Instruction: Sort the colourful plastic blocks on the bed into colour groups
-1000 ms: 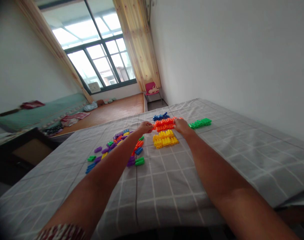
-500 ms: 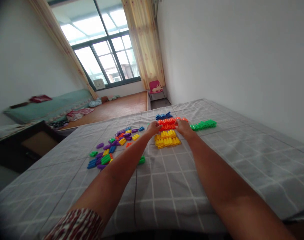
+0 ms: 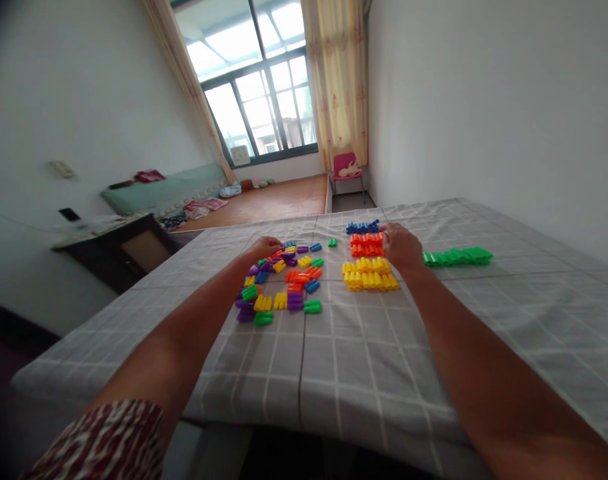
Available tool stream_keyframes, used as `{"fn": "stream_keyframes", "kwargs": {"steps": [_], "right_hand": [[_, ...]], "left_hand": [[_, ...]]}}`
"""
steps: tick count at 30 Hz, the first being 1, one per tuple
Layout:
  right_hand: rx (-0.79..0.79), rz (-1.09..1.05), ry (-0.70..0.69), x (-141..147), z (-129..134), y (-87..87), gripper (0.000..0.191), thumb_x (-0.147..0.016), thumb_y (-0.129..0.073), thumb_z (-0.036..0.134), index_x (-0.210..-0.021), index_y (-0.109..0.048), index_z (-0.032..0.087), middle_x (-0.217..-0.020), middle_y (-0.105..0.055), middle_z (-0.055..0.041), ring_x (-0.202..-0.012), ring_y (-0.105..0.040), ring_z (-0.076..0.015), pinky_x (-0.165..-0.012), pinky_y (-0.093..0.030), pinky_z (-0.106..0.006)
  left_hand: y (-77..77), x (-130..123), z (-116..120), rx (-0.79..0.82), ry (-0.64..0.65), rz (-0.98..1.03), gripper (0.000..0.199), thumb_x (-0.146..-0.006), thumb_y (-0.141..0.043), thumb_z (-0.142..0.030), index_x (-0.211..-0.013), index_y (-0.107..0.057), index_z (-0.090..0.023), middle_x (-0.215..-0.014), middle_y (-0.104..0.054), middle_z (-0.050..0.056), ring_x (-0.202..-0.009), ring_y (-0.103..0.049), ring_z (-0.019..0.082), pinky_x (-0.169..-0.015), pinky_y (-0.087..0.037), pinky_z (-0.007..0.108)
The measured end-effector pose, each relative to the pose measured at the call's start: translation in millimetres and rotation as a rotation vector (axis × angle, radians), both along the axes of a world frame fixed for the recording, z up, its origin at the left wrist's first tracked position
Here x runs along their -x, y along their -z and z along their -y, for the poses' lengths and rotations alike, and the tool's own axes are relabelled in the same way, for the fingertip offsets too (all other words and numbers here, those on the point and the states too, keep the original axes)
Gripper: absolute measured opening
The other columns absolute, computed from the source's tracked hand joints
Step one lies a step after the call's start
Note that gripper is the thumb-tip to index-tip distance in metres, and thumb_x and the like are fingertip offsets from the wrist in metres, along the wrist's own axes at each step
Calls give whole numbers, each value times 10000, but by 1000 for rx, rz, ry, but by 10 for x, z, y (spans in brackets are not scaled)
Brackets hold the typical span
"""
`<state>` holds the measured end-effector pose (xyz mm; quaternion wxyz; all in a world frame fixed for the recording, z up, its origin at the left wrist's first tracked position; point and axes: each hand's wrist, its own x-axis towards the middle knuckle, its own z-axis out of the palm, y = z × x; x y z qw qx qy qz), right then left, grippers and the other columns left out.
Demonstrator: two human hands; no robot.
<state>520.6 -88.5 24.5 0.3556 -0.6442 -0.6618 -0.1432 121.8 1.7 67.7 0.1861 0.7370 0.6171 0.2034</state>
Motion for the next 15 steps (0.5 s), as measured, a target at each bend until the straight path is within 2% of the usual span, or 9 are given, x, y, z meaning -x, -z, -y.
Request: {"fn": "stream_keyframes", "kwargs": {"steps": [2,6,9,12,15], "right_hand": [[-2,22,-14,16,6,8,344,-819,-451,148,-1108,-637,153,-1124,-659,-123,-988,-613,-247,-842,-480,-351],[5,64,-28,17,11,41,335,-823,-445,145,-1091,-645,164,-1115,-664,-110,-997,-613,-237,-855,-479,-342],[13,83,-31,20,22,60,325,-827,-438,145,-1072,-651,165,-1094,-672,-99,-988,-620,-227,-848,-478,-325],[5,98,-44,32,44,53,320,-826,-438,137,-1056,-658,165,-1101,-677,-91,-999,-623,-222,-847,-477,-314],[-22,91,-41,45,68,13,326,-825,-439,126,-1063,-657,168,-1129,-674,-91,-1004,-626,-226,-838,-478,-315]], "left_hand": [[70,92,32,22,50,-29,236,-678,-632,-230,-879,-745,-183,-740,-705,9,-703,-606,141,-659,-462,204],[220,8,69,-97,244,-74,283,-645,-676,-198,-916,-751,-232,-997,-726,31,-956,-625,183,-871,-456,224],[241,-50,49,-87,336,-150,317,-639,-634,-127,-916,-755,-222,-995,-727,31,-946,-632,181,-887,-450,228],[167,22,23,59,333,-199,363,-616,-602,-82,-920,-755,-209,-923,-737,13,-817,-640,160,-788,-472,213],[43,141,55,89,224,-146,352,-560,-628,-64,-849,-760,-214,-826,-733,-4,-772,-627,157,-754,-465,200]]}}
